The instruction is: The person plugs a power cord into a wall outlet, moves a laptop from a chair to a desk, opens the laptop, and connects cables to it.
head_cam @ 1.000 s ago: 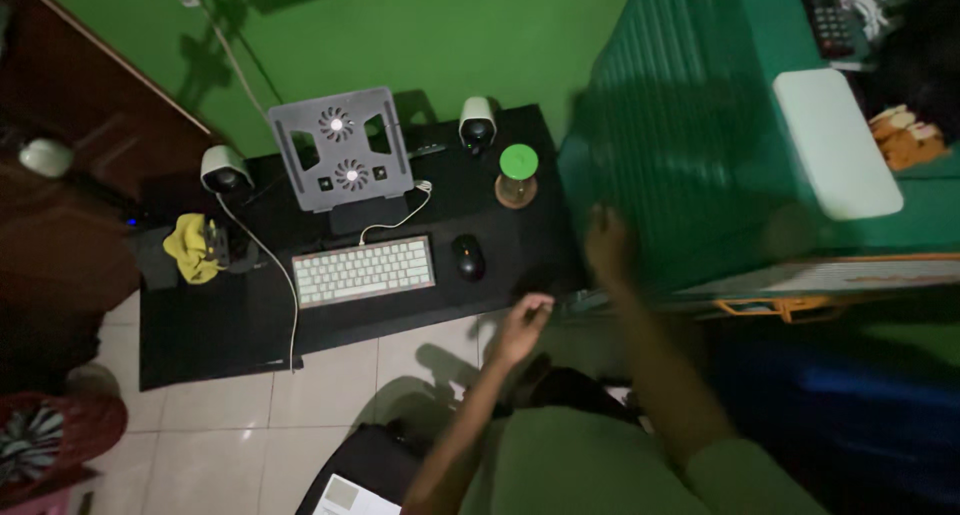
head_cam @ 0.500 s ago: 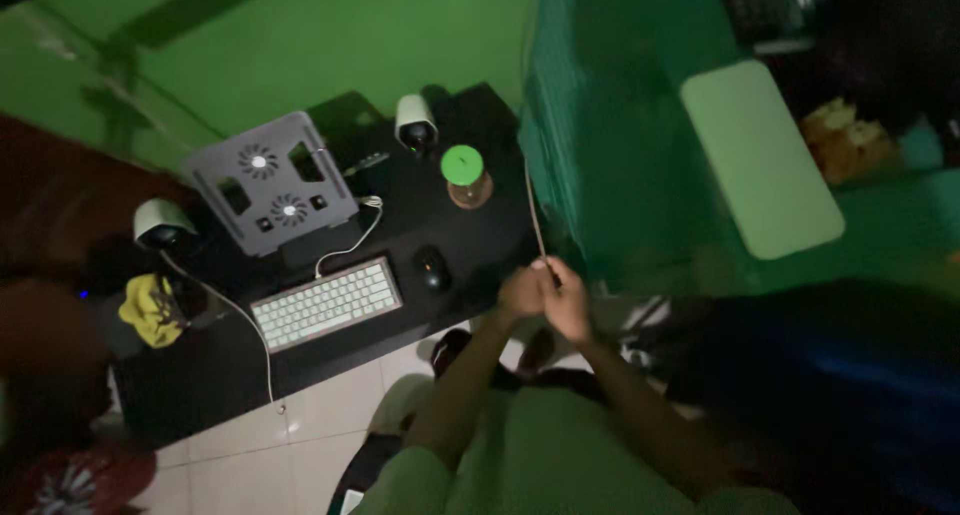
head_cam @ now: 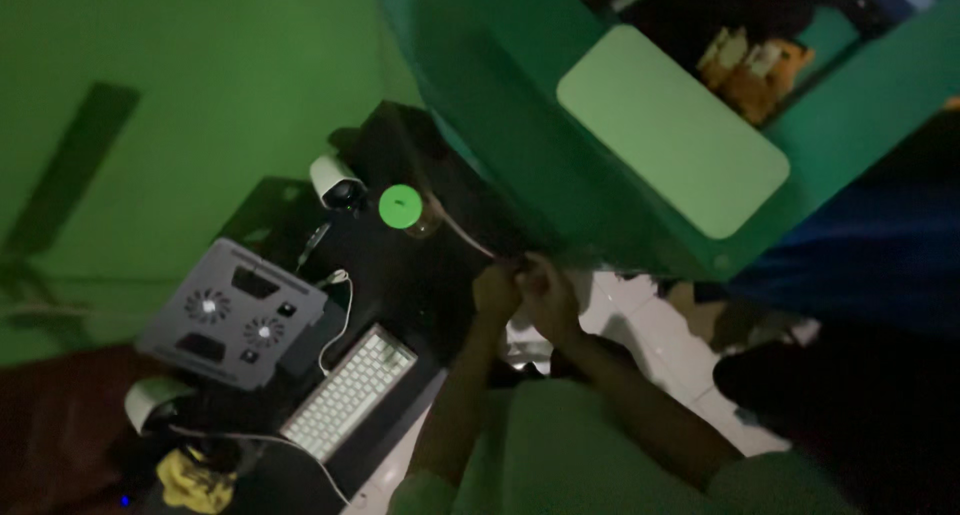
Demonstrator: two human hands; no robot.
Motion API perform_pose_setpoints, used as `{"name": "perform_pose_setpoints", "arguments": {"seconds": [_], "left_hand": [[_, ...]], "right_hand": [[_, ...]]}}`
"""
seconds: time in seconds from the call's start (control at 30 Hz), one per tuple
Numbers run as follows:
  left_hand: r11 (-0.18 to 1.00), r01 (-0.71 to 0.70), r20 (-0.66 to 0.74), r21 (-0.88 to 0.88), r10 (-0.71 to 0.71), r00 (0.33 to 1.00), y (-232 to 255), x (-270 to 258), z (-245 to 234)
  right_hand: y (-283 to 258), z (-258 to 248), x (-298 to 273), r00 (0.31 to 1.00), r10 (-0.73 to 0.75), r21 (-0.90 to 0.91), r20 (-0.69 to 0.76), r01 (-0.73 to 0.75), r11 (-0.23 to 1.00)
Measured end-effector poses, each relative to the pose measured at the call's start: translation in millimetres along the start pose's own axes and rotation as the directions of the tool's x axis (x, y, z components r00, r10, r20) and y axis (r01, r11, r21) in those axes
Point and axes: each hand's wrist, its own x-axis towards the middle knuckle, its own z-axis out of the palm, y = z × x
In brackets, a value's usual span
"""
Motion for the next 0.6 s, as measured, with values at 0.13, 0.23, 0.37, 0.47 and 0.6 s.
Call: {"name": "perform_pose_setpoints", "arguments": {"seconds": [0.13,0.23,0.37,0.47,0.6], "left_hand": [[1.0,0.011,0.041,0.008,-0.011,0.999,-0.5,3.5,-5.7],[1.0,0.007,0.062,-0.024,-0.005,0.998,-0.5,10.0,-10.1],[0.995,0.073,0.085,-0.075,-0.066,0.994,1.9,9.9,-17.8],[0.986,0.166,0.183,0.021,-0.167,0.969,10.6,13.0,-22.8],[0.985,0.166,0.248,-0.049,-0.149,0.957,12.6,16.9,-30.4]], "right_hand": [[33.3,21.7,-15.0,0.871,0.446,0.313,-0.208,-0.373,0.874],[55.2,26.8,-16.0,0.908,0.375,0.052,-0.186,-0.372,0.927],[72.8,30.5,-14.7,0.962,0.257,-0.224,-0.095,-0.273,0.936],[83.2,28.0,-9.8,0.979,0.199,-0.375,-0.046,-0.202,0.905],[92.7,34.8,-2.4,0.987,0.16,-0.51,-0.013,-0.144,0.848]]}}
